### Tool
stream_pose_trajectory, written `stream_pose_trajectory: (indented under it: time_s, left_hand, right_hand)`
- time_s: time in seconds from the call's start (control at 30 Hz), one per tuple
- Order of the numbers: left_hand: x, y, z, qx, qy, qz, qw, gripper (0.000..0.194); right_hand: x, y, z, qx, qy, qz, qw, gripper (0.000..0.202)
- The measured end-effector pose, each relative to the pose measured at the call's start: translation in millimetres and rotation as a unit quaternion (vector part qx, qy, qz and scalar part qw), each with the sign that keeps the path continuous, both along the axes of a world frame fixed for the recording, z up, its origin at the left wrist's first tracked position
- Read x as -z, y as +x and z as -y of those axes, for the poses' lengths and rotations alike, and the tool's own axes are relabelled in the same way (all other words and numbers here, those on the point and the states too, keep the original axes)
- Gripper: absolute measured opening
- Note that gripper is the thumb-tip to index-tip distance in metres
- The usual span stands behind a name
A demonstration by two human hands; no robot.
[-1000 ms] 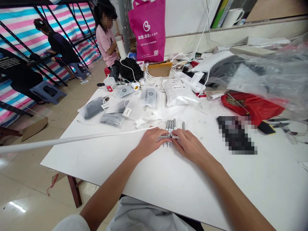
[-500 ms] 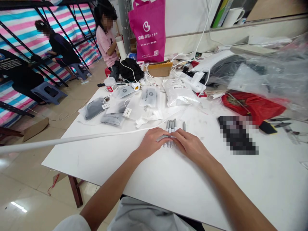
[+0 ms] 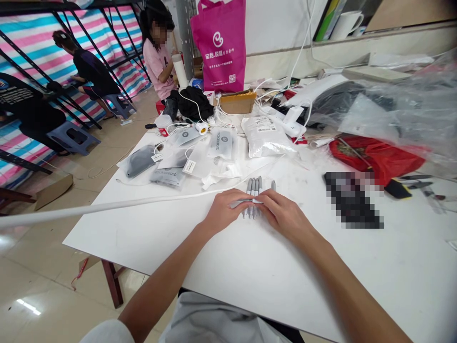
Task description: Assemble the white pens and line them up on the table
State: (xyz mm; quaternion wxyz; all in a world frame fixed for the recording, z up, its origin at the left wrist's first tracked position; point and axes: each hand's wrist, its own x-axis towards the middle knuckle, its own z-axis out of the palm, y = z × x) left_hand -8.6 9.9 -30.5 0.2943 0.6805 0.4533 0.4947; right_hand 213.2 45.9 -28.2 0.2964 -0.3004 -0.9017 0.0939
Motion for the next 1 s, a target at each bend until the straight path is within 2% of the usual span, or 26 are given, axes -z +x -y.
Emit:
stream_pose_trajectory:
  time_s: [0.3, 0.43, 0.53, 0.7, 0.87, 1.0]
  left_hand:
    - [-3.0, 0.5, -1.4, 0.006, 0.016, 0.011, 1.0, 0.016]
    - [-6.0, -2.5, -1.9, -0.013, -0.009, -0.001, 1.0, 0.026]
    - [-8.1, -6.6, -2.9, -0.033, -0.03, -0.024, 0.999, 0.022]
    - [-10.0, -9.8, -4.0, -0.029, -0.038, -0.022, 0.999, 0.016]
    - [-9.4, -9.2, -3.9, -0.025, -0.03, -0.027, 0.999, 0.014]
    - [-7.3, -10.6, -5.7, -0.026, -0.018, -0.041, 0.999, 0.019]
  right_hand:
    - [2.1, -3.0, 0.7, 0.007, -0.01, -0.026, 1.0, 0.017]
    - [1.9, -1.7, -0.6, 0.029, 0.003, -0.028, 0.999, 0.016]
    - [2.3, 0.7, -2.7, 0.043, 0.014, -0.021, 0.999, 0.015]
    - [4.3, 3.5, -4.4, 0.069, 0.045, -0.008, 0.997, 0.018]
    - [1.7, 1.5, -3.0, 0.068, -0.034, -0.092, 0.993, 0.021]
    - [-6.7, 0.6, -2.8, 0.069, -0.108, -0.177, 0.976, 0.023]
